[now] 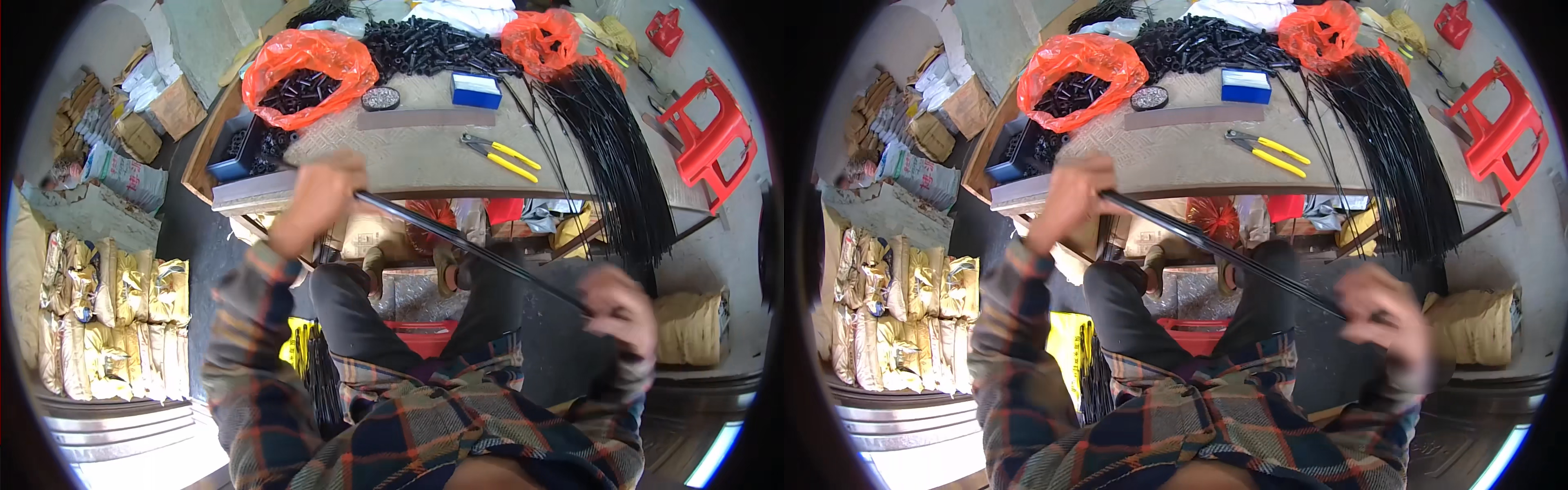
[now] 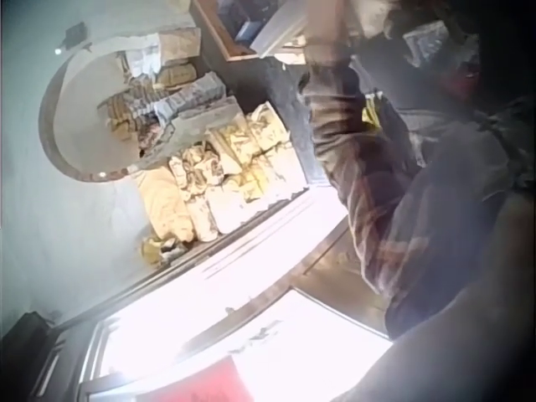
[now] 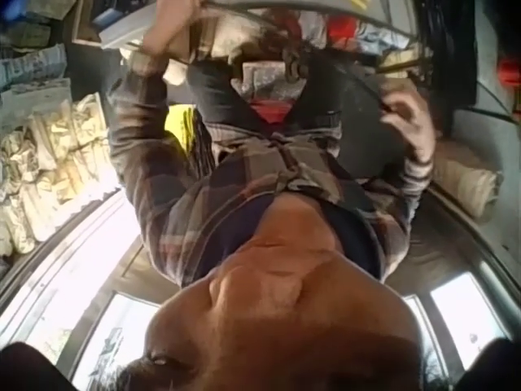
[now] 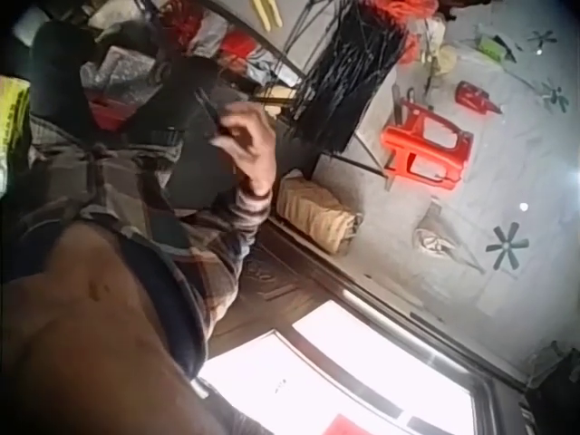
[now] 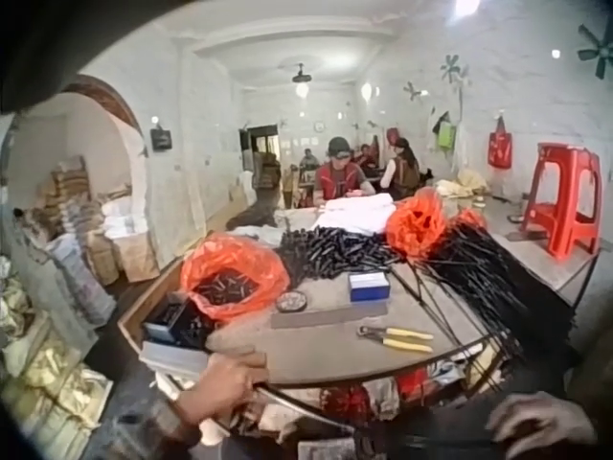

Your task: Assembling black wire bundles into plastic housing components using pliers at a workbench.

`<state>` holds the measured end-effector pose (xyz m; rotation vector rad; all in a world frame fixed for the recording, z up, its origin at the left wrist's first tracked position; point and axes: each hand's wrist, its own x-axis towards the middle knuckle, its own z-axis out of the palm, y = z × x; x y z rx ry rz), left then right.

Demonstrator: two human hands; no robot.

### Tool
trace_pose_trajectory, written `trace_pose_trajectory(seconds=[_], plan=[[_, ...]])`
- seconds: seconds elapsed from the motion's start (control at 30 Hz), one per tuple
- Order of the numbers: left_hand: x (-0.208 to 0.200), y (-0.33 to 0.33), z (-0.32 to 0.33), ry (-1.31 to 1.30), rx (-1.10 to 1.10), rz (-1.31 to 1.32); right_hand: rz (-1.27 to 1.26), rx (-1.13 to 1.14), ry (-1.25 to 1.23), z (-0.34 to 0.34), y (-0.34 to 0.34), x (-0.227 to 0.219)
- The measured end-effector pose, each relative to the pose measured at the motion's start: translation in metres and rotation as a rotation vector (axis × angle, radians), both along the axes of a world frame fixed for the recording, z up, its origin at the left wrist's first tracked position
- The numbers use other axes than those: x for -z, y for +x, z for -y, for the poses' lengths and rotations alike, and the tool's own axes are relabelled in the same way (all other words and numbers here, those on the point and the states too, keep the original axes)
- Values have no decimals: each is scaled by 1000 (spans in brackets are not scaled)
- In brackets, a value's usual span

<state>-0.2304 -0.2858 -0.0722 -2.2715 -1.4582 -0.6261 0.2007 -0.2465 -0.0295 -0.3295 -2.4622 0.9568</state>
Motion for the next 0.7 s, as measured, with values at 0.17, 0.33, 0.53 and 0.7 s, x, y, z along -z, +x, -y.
trace_pose_trajectory(seconds=[0.17, 0.33, 0.53, 0.7], plan=[[10, 5, -22, -367, 54, -540, 669, -122, -409, 8, -103, 260], [44, 95, -5, -584, 401, -683, 542, -490, -703, 52, -134, 389], [50, 113, 7, -496, 500, -553, 107, -176, -1030, 43, -162, 235], [52, 114, 29, -125, 534, -486, -4, -84, -534, 24, -158, 221]])
